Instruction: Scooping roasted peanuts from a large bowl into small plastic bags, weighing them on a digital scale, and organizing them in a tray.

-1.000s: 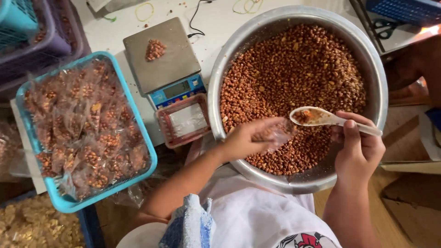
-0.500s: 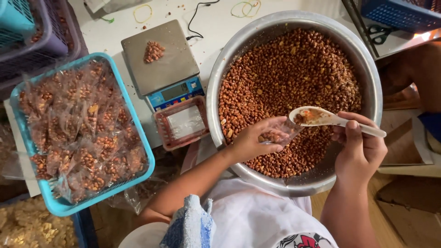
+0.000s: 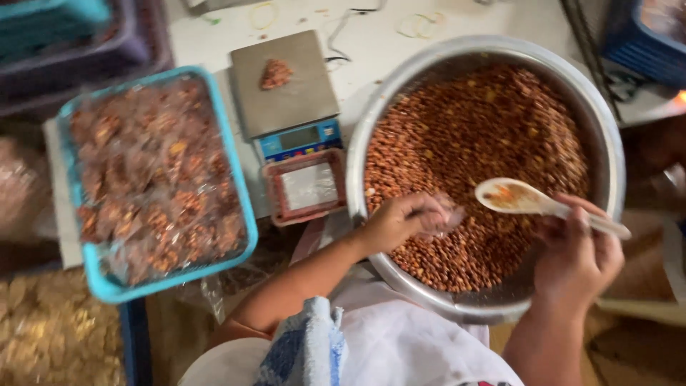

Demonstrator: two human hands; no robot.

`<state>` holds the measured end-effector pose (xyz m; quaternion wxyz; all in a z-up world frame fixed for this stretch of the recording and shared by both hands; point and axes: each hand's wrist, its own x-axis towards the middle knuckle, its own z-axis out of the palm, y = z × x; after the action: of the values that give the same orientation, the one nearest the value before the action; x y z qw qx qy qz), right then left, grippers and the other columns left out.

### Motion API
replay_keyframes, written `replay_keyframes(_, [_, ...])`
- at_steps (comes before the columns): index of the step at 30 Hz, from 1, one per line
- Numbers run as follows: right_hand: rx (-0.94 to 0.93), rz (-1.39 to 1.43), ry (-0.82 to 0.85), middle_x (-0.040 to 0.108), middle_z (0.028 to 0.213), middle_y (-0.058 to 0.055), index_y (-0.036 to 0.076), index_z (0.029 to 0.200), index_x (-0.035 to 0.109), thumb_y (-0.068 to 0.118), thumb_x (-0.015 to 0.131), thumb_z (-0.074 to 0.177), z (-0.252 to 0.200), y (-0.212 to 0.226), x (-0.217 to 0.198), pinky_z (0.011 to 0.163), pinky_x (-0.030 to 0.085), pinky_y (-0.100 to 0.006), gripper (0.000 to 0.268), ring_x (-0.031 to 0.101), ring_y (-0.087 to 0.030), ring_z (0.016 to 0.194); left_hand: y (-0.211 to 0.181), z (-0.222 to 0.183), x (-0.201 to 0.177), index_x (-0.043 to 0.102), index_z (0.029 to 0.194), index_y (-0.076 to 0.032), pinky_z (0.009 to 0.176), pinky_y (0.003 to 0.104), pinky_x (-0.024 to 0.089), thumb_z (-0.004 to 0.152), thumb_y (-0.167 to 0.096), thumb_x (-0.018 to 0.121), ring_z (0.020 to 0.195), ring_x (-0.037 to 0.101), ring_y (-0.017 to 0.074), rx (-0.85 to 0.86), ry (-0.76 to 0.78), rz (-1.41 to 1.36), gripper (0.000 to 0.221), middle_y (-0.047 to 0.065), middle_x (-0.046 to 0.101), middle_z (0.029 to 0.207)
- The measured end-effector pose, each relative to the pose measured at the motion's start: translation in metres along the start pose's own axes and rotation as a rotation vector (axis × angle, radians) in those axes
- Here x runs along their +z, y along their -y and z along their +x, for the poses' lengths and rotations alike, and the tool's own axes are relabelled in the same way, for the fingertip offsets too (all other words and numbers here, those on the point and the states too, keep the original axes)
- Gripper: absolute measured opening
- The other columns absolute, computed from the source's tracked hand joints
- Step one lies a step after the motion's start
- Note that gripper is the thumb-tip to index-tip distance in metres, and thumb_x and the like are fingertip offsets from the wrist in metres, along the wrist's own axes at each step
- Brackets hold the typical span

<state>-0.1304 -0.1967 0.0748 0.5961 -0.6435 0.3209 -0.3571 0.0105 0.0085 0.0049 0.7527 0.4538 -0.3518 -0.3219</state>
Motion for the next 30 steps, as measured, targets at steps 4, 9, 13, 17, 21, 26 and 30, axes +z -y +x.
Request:
replay_keyframes(4, [0.021, -0.008, -0.012, 0.064, 0.085, -0.003, 0.007, 0.117, 0.073, 0.022, 0.06, 0.112, 0.005, -0.025, -0.019, 0.06, 0.046, -0.017, 0.021, 0.06, -0.008, 0.069, -0.023, 0.007, -0.08, 0.068, 0.094, -0.012, 0.108, 0.045, 0.055, 0.101, 0.004, 0.054, 0.109, 0.07, 0.026, 0.358, -0.517, 0.1, 0.022, 0.008, 0.073, 0.104])
replay_keyframes(9, [0.092, 0.01, -0.051, 0.066, 0.084, -0.004, 0.009, 0.113, 0.075, 0.02, 0.062, 0.113, 0.004, -0.039, -0.031, 0.059, 0.05, -0.018, 0.017, 0.063, -0.008, 0.067, -0.039, -0.009, -0.197, 0.076, 0.113, -0.012, 0.072, 0.034, 0.043, 0.101, -0.005, 0.054, 0.091, 0.044, 0.0208, 0.079, -0.716, 1.324, 0.026, 0.004, 0.054, 0.117])
replay_keyframes(13, [0.105, -0.002, -0.072, 0.069, 0.088, -0.002, 0.011, 0.113, 0.076, 0.019, 0.059, 0.11, 0.003, -0.039, -0.036, 0.054, 0.047, -0.016, 0.018, 0.06, -0.005, 0.063, 0.003, 0.001, -0.282, 0.072, 0.125, -0.012, 0.099, 0.06, 0.044, 0.091, -0.004, 0.058, 0.145, 0.034, 0.0363, -0.054, -0.608, 1.798, 0.037, 0.01, 0.037, 0.16])
replay_keyframes(17, [0.056, -0.242, -0.19, 0.076, 0.099, 0.01, 0.025, 0.105, 0.081, 0.015, 0.062, 0.1, -0.015, -0.019, -0.033, 0.067, 0.054, -0.011, 0.021, 0.069, 0.001, 0.08, -0.022, 0.021, -0.258, 0.075, 0.117, -0.012, 0.093, 0.042, 0.053, 0.087, -0.007, 0.061, 0.106, 0.068, 0.0303, 0.261, -0.843, 1.724, 0.033, 0.008, 0.073, 0.116])
replay_keyframes(21, [-0.009, -0.245, 0.036, 0.068, 0.101, 0.006, 0.02, 0.12, 0.074, 0.033, 0.056, 0.109, 0.002, -0.068, -0.061, 0.07, 0.049, -0.015, 0.025, 0.062, -0.003, 0.084, -0.081, -0.025, -0.193, 0.064, 0.13, -0.021, 0.099, 0.031, 0.054, 0.098, -0.006, 0.059, 0.107, 0.073, 0.0187, 0.374, -0.995, 0.971, 0.036, 0.002, 0.066, 0.131])
replay_keyframes(26, [-0.082, -0.286, 0.152, 0.057, 0.103, 0.001, 0.014, 0.139, 0.065, 0.055, 0.049, 0.119, 0.058, -0.133, -0.079, 0.075, 0.044, -0.019, 0.048, 0.053, -0.007, 0.089, -0.148, -0.118, -0.163, 0.056, 0.141, -0.008, 0.123, 0.036, 0.044, 0.093, -0.007, 0.074, 0.138, 0.057, 0.0243, 0.396, -1.239, 0.644, 0.051, 0.012, 0.059, 0.148])
replay_keyframes(30, [-0.16, -0.303, 0.195, 0.055, 0.108, -0.005, 0.008, 0.148, 0.062, 0.055, 0.046, 0.131, 0.043, -0.131, -0.062, 0.077, 0.043, -0.023, 0.053, 0.051, -0.012, 0.09, -0.15, -0.183, -0.177, 0.071, 0.117, -0.011, 0.095, 0.039, 0.057, 0.106, -0.023, 0.056, 0.117, 0.061, 0.0274, 0.091, -1.331, 1.314, 0.022, 0.011, 0.061, 0.128])
